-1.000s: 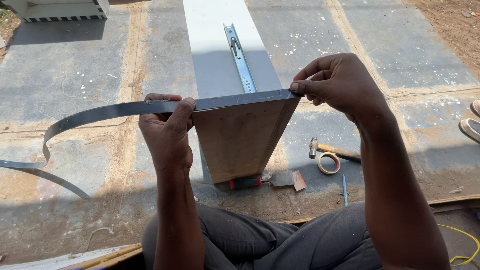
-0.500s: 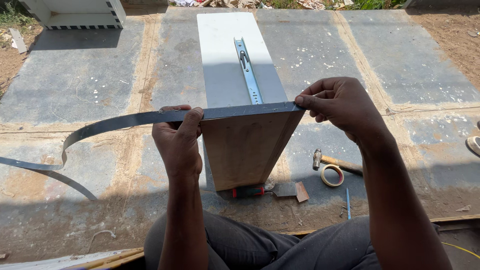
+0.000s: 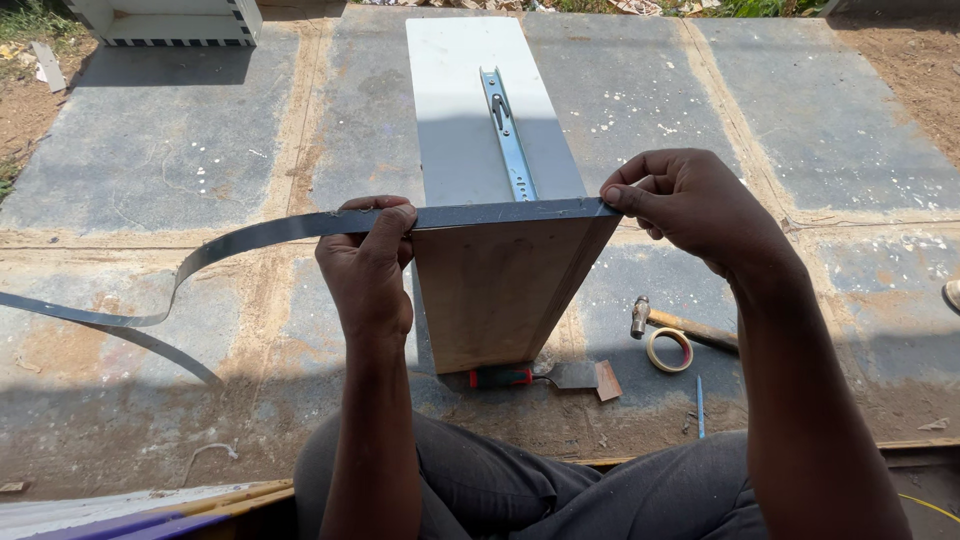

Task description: The person applies a black edging strip to the top edge of a wooden drawer panel using adhesive and a utility knife to trim the excess.

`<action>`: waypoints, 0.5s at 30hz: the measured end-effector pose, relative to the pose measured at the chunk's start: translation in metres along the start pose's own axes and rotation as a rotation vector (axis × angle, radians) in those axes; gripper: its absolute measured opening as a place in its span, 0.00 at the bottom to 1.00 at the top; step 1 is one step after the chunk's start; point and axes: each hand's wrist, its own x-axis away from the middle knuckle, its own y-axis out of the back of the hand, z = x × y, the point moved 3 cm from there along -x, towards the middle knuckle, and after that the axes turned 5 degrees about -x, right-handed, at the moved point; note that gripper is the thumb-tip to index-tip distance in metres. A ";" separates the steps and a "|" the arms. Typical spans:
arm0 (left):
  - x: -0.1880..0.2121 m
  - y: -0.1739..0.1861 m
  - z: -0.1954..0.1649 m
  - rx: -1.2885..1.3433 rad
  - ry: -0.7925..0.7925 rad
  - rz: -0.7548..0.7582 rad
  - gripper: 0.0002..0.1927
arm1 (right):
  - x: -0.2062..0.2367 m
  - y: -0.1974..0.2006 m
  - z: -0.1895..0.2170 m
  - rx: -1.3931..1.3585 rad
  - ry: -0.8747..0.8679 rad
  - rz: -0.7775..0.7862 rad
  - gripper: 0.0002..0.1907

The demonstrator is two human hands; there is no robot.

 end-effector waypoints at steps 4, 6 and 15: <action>0.000 0.003 -0.001 -0.005 -0.009 0.003 0.02 | 0.001 -0.005 0.003 0.066 -0.058 0.004 0.15; 0.000 0.005 -0.001 0.001 0.018 -0.015 0.02 | -0.001 -0.007 0.003 0.085 -0.072 0.015 0.15; 0.000 0.011 -0.002 0.005 0.012 -0.004 0.02 | -0.011 -0.008 -0.008 0.030 -0.134 0.083 0.14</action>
